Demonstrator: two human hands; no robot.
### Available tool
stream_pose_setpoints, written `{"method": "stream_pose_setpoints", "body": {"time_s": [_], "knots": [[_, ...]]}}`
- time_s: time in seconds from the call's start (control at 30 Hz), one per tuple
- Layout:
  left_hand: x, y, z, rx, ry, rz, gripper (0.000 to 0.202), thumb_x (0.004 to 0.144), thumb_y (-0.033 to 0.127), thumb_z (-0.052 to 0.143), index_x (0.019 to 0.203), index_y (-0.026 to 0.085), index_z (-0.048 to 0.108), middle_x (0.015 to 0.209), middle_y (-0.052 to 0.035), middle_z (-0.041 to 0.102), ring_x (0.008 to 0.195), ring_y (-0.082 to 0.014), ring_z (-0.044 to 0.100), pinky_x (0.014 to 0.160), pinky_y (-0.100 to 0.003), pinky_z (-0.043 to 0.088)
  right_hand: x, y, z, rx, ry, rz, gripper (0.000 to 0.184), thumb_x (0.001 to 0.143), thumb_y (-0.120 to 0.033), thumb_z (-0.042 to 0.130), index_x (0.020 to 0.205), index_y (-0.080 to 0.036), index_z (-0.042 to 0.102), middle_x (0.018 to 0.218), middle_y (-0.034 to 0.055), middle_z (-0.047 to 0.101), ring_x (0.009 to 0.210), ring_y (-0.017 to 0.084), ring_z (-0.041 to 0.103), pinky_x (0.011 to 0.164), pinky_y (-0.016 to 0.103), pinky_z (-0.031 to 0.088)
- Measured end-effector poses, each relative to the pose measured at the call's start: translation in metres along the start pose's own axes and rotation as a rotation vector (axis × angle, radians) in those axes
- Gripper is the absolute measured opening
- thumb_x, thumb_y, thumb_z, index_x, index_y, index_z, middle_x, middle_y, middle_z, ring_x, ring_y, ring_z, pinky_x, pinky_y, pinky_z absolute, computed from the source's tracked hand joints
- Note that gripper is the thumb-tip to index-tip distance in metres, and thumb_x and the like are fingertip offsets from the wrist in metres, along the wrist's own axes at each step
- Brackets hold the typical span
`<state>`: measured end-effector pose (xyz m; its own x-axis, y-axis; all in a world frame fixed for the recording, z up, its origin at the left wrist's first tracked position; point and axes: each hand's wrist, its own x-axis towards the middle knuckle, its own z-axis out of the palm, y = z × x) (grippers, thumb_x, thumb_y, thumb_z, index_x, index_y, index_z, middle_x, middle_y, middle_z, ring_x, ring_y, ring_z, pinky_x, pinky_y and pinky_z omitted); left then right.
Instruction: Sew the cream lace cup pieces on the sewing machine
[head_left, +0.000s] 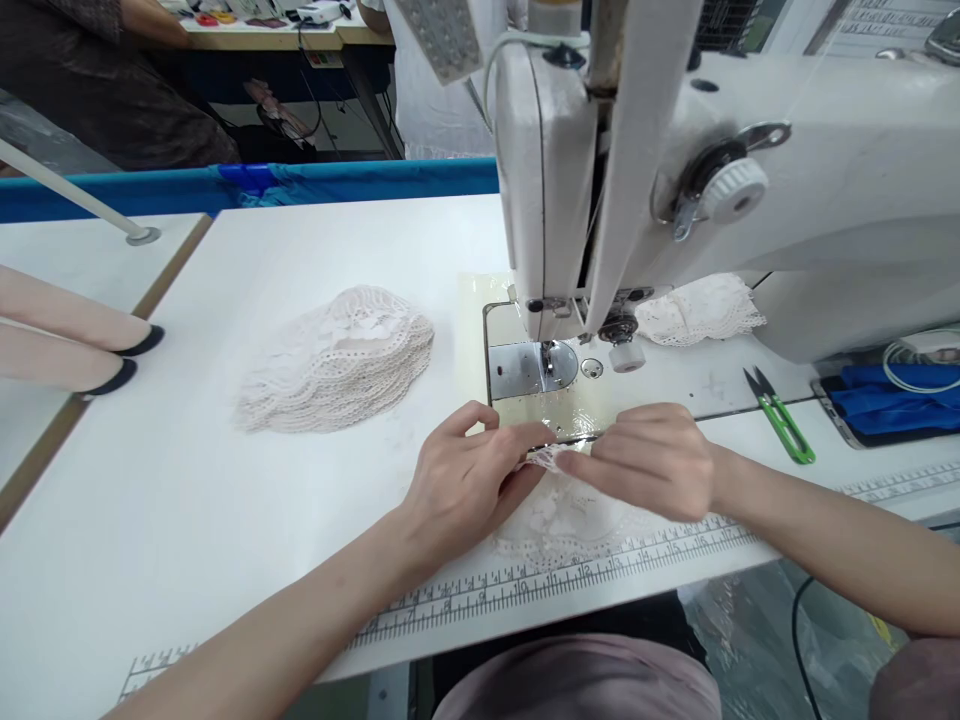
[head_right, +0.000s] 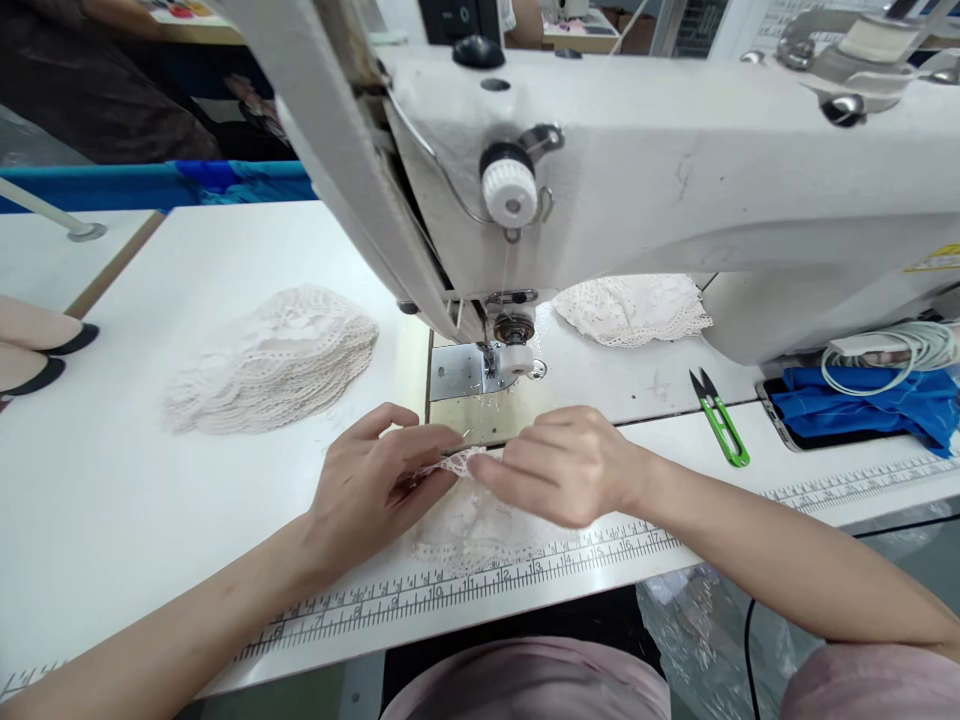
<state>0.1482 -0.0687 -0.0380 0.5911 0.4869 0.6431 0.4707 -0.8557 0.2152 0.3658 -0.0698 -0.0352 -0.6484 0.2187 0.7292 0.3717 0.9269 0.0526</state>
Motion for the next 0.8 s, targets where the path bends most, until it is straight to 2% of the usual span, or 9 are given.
{"method": "stream_pose_setpoints", "body": {"time_s": [0.13, 0.23, 0.3, 0.4, 0.5, 0.57, 0.63, 0.7, 0.8], "knots": [[0.002, 0.001, -0.001, 0.009, -0.030, 0.027, 0.030, 0.089, 0.004, 0.048, 0.114, 0.018, 0.054, 0.055, 0.0113, 0.060, 0.042, -0.0070, 0.049, 0.062, -0.027, 0.044, 0.006, -0.001, -0.008, -0.079, -0.063, -0.204, 0.022, 0.088, -0.012, 0.060, 0.071, -0.025, 0.066, 0.054, -0.0065, 0.059, 0.044, 0.006, 0.050, 0.034, 0.022, 0.037], [0.003, 0.004, -0.002, -0.031, -0.015, 0.047, 0.021, 0.089, 0.006, 0.054, 0.103, 0.021, 0.060, 0.060, 0.0092, 0.066, 0.046, -0.0068, 0.054, 0.062, -0.027, 0.044, 0.008, -0.001, -0.012, -0.047, -0.065, -0.200, 0.022, 0.088, -0.012, 0.060, 0.073, -0.025, 0.067, 0.056, -0.0062, 0.060, 0.045, 0.006, 0.050, 0.033, 0.022, 0.036], [0.005, 0.009, -0.006, -0.102, -0.043, -0.041, 0.017, 0.087, 0.007, 0.056, 0.094, 0.021, 0.063, 0.062, 0.0081, 0.068, 0.047, -0.0067, 0.056, 0.062, -0.027, 0.045, 0.008, 0.000, -0.014, -0.010, -0.049, -0.168, 0.021, 0.088, -0.012, 0.060, 0.074, -0.026, 0.068, 0.053, -0.0071, 0.058, 0.043, 0.006, 0.048, 0.033, 0.022, 0.036], [0.012, 0.017, -0.013, -0.287, -0.222, -0.314, 0.012, 0.086, 0.014, 0.061, 0.081, 0.023, 0.067, 0.061, 0.0078, 0.067, 0.047, -0.0075, 0.053, 0.051, -0.023, 0.043, 0.006, 0.000, -0.014, 0.092, -0.026, 0.000, 0.016, 0.089, -0.015, 0.061, 0.079, -0.025, 0.068, 0.053, -0.0080, 0.059, 0.042, 0.006, 0.047, 0.035, 0.023, 0.034], [0.019, 0.016, -0.013, -0.365, -0.414, -0.493, 0.011, 0.085, 0.022, 0.066, 0.074, 0.024, 0.069, 0.054, 0.0083, 0.062, 0.043, -0.0086, 0.049, 0.040, -0.021, 0.035, 0.003, 0.002, -0.008, 0.291, -0.097, 0.317, 0.012, 0.091, -0.022, 0.061, 0.082, -0.022, 0.068, 0.062, -0.0068, 0.068, 0.047, 0.005, 0.055, 0.042, 0.020, 0.039], [0.019, 0.010, -0.008, -0.226, -0.406, -0.481, 0.008, 0.084, 0.023, 0.067, 0.076, 0.023, 0.069, 0.048, 0.0083, 0.057, 0.041, -0.0099, 0.046, 0.043, -0.023, 0.036, 0.001, 0.006, -0.001, 0.356, -0.198, 0.517, 0.013, 0.091, -0.023, 0.061, 0.083, -0.021, 0.070, 0.065, -0.0064, 0.070, 0.050, 0.006, 0.059, 0.046, 0.019, 0.042], [0.017, 0.005, 0.000, -0.033, -0.324, -0.422, 0.007, 0.082, 0.024, 0.069, 0.087, 0.020, 0.067, 0.049, 0.0072, 0.057, 0.043, -0.0122, 0.048, 0.052, -0.028, 0.040, 0.000, 0.011, 0.006, 0.306, -0.269, 0.639, 0.014, 0.091, -0.023, 0.061, 0.084, -0.020, 0.072, 0.066, -0.0053, 0.071, 0.054, 0.007, 0.061, 0.048, 0.020, 0.042], [0.013, 0.003, 0.006, 0.128, -0.244, -0.323, 0.021, 0.083, 0.025, 0.069, 0.101, 0.016, 0.063, 0.066, 0.0011, 0.067, 0.056, -0.0166, 0.058, 0.064, -0.034, 0.044, -0.002, 0.017, 0.013, 0.219, -0.291, 0.688, 0.015, 0.091, -0.022, 0.060, 0.084, -0.020, 0.074, 0.069, -0.0035, 0.072, 0.056, 0.010, 0.063, 0.049, 0.022, 0.041], [0.007, 0.007, 0.008, 0.322, -0.161, -0.085, 0.021, 0.087, 0.019, 0.064, 0.107, 0.017, 0.061, 0.101, -0.0074, 0.072, 0.083, -0.0226, 0.065, 0.079, -0.040, 0.041, -0.003, 0.022, 0.018, 0.158, -0.287, 0.714, 0.016, 0.090, -0.021, 0.060, 0.086, -0.021, 0.075, 0.076, -0.0020, 0.074, 0.057, 0.010, 0.063, 0.049, 0.022, 0.039]]}}
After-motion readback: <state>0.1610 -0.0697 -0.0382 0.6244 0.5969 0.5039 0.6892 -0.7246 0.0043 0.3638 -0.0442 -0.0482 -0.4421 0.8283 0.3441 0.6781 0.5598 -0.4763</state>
